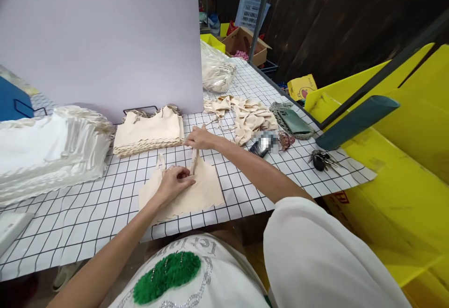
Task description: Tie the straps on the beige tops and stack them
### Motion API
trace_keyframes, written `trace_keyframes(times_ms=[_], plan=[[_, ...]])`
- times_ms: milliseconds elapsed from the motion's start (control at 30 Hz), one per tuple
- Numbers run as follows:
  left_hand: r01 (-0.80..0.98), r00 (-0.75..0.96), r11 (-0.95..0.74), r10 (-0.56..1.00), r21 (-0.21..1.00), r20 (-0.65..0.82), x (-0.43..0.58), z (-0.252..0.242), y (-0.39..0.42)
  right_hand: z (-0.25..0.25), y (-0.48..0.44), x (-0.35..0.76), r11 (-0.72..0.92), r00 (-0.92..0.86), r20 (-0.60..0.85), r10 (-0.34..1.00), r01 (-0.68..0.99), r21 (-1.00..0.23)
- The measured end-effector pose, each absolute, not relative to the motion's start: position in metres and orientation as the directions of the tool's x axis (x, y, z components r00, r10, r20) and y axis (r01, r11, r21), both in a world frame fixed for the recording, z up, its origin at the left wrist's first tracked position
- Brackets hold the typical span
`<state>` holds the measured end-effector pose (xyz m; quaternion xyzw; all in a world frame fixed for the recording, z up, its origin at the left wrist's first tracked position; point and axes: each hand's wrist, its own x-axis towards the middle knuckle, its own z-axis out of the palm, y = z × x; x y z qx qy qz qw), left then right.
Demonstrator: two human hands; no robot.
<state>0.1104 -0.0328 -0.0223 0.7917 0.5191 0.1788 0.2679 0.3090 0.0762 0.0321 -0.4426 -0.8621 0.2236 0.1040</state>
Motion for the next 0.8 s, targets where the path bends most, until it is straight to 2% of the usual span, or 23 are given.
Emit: trace_keyframes(times_ms=[100, 167, 267, 333, 367, 467, 533, 567, 667, 800], plan=[[0.73, 0.455, -0.502, 0.863, 0.464, 0.217, 0.092, -0.026, -0.051, 0.016, 0.042, 0.313, 0.428, -0.469, 0.05, 0.882, 0.751, -0.503], [0.674, 0.579, -0.664, 0.747, 0.323, 0.327, 0.072, -0.032, -0.069, 0.002, 0.004, 0.316, 0.471, -0.492, 0.088, 0.866, 0.743, -0.475], [0.651, 0.67, -0.743, 0.66, 0.157, 0.34, 0.043, -0.044, -0.088, -0.015, -0.047, 0.324, 0.638, -0.675, 0.026, 0.738, 0.684, -0.353], [0.658, 0.686, -0.743, 0.659, 0.123, 0.309, 0.033, -0.05, -0.091, -0.018, -0.057, 0.337, 0.634, -0.667, -0.01, 0.745, 0.713, -0.299], [0.66, 0.69, -0.741, 0.662, 0.121, 0.292, 0.032, -0.051, -0.089, -0.016, -0.053, 0.345, 0.577, -0.599, 0.002, 0.801, 0.769, -0.275], [0.665, 0.676, -0.733, 0.673, 0.147, 0.3, 0.043, -0.044, -0.08, -0.001, -0.02, 0.379, 0.23, -0.209, 0.111, 0.971, 0.945, -0.231], [0.66, 0.647, -0.728, 0.676, 0.186, 0.354, 0.054, -0.036, -0.074, 0.01, 0.003, 0.402, 0.005, 0.028, 0.128, 0.991, 0.969, -0.248], [0.652, 0.634, -0.728, 0.676, 0.211, 0.375, 0.058, -0.032, -0.072, 0.016, 0.012, 0.413, -0.054, 0.094, 0.131, 0.987, 0.959, -0.279], [0.604, 0.607, -0.73, 0.681, 0.319, 0.409, 0.061, -0.021, -0.066, 0.037, 0.028, 0.435, -0.065, 0.149, 0.201, 0.968, 0.926, -0.373], [0.541, 0.515, -0.624, 0.776, 0.564, 0.364, 0.052, -0.004, -0.053, 0.081, 0.041, 0.449, 0.04, 0.185, 0.355, 0.916, 0.84, -0.542]])
